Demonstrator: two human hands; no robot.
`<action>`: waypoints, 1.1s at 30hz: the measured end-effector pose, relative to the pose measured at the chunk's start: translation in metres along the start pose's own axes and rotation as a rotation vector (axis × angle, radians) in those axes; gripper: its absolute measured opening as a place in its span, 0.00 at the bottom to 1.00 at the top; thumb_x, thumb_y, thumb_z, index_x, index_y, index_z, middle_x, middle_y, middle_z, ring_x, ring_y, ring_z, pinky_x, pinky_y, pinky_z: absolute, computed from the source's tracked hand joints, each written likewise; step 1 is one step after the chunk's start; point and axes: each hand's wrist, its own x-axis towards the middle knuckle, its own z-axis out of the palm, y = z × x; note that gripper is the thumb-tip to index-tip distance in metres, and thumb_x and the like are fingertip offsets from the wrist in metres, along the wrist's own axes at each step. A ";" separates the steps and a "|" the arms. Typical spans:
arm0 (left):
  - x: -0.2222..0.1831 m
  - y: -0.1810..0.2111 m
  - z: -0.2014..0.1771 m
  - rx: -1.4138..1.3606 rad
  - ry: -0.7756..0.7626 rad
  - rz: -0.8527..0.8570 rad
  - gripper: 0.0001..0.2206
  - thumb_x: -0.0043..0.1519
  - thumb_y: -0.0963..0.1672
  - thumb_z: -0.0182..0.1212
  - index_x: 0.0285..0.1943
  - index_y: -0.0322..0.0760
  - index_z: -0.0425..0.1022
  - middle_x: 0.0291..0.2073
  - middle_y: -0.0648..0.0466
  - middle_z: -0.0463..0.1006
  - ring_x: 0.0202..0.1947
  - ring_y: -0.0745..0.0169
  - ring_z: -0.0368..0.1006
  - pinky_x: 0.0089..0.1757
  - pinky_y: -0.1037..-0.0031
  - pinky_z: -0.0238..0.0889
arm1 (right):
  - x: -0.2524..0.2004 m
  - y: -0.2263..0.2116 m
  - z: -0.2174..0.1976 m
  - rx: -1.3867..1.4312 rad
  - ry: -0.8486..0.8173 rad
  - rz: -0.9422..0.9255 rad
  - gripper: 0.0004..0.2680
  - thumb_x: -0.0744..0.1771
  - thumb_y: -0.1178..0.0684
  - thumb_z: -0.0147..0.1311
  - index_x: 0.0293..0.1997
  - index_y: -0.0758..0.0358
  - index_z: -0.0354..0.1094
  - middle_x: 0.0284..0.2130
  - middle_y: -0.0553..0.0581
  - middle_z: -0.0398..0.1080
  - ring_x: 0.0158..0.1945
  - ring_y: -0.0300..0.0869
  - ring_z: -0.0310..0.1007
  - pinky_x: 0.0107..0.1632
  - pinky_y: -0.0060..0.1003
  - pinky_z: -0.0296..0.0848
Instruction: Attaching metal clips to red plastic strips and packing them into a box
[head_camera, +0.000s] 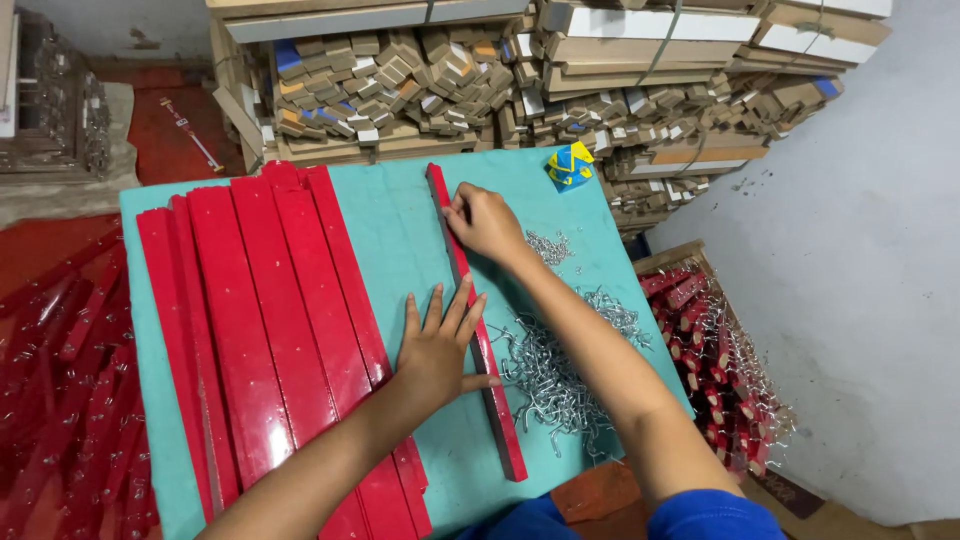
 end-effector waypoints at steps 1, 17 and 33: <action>-0.001 0.000 0.001 0.001 -0.005 0.005 0.52 0.58 0.69 0.42 0.82 0.45 0.22 0.80 0.49 0.19 0.78 0.39 0.31 0.66 0.33 0.25 | 0.001 -0.004 -0.009 0.002 0.000 0.007 0.05 0.64 0.51 0.60 0.33 0.56 0.68 0.21 0.51 0.73 0.31 0.50 0.78 0.36 0.43 0.77; 0.001 -0.002 0.001 0.005 -0.018 -0.019 0.53 0.58 0.69 0.41 0.82 0.46 0.20 0.80 0.49 0.19 0.78 0.39 0.34 0.66 0.36 0.33 | 0.008 -0.008 -0.001 0.054 -0.012 0.092 0.06 0.63 0.50 0.60 0.33 0.57 0.68 0.20 0.53 0.74 0.32 0.53 0.79 0.37 0.46 0.76; -0.001 0.000 0.000 -0.006 -0.036 -0.015 0.52 0.59 0.69 0.41 0.82 0.47 0.19 0.80 0.50 0.16 0.78 0.39 0.34 0.65 0.40 0.39 | 0.017 0.012 0.001 0.138 -0.053 0.092 0.05 0.62 0.50 0.61 0.30 0.57 0.71 0.19 0.52 0.74 0.28 0.48 0.78 0.35 0.41 0.74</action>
